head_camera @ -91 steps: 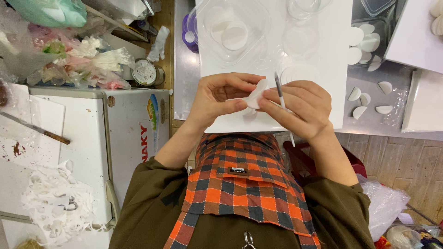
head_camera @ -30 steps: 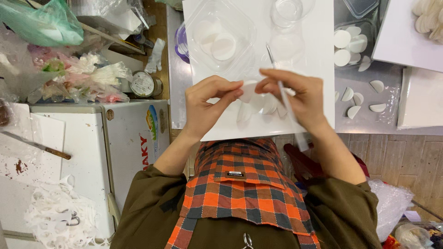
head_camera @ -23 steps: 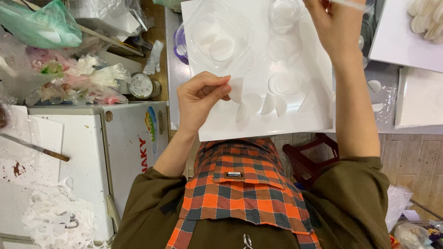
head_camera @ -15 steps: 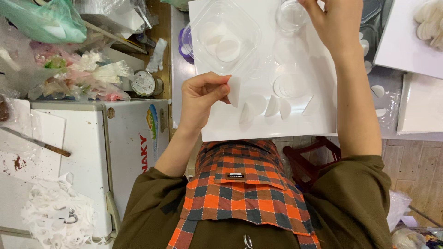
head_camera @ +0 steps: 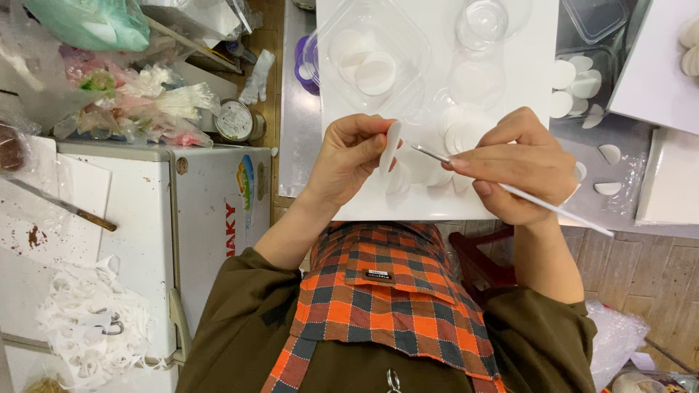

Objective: The person repeatedly picks up small white semi-circular pieces from a tray and uses a thin white tool to apply a clear liquid to their edges. The person then places the treated pieces into a plastic container. The person continues this process for multiple pieces throughout the clip.

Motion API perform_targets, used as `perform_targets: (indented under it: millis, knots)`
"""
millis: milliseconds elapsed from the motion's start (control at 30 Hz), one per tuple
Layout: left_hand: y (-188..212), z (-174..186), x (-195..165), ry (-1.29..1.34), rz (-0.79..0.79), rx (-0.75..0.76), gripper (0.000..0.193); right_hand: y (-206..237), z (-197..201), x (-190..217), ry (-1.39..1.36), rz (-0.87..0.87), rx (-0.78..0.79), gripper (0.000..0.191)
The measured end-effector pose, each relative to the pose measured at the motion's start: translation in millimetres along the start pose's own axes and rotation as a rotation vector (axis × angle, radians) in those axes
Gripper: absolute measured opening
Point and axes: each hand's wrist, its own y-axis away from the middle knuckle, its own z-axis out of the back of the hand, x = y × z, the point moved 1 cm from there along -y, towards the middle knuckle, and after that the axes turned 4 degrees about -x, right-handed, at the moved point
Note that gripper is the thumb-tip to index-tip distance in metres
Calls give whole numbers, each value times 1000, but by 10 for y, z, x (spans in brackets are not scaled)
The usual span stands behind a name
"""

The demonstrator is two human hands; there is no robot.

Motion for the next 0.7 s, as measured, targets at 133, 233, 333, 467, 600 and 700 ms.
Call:
perform_targets:
  millis: [133,233,333,467,600,700]
  knots:
    - [10,-50,-6,-15,26,11,17,-46,-2,55,19,-15,-6,15]
    - [4,-70,-10,-39,23,4,16,-92,-2,72,46,-15,1,15]
    - [5,-71,-21,-35,10,17,16,-122,-12,112,39,-8,29,15]
    - [-5,-50,-39,-32,-12,6,17,-81,-53,153,-17,45,137,15]
    - [-3,-27,-26,-48,12,6,18,58,-54,115,-152,12,183,20]
    - [-10,-49,32,-109,77,72,19,179,-121,-1,-334,-344,-194,43]
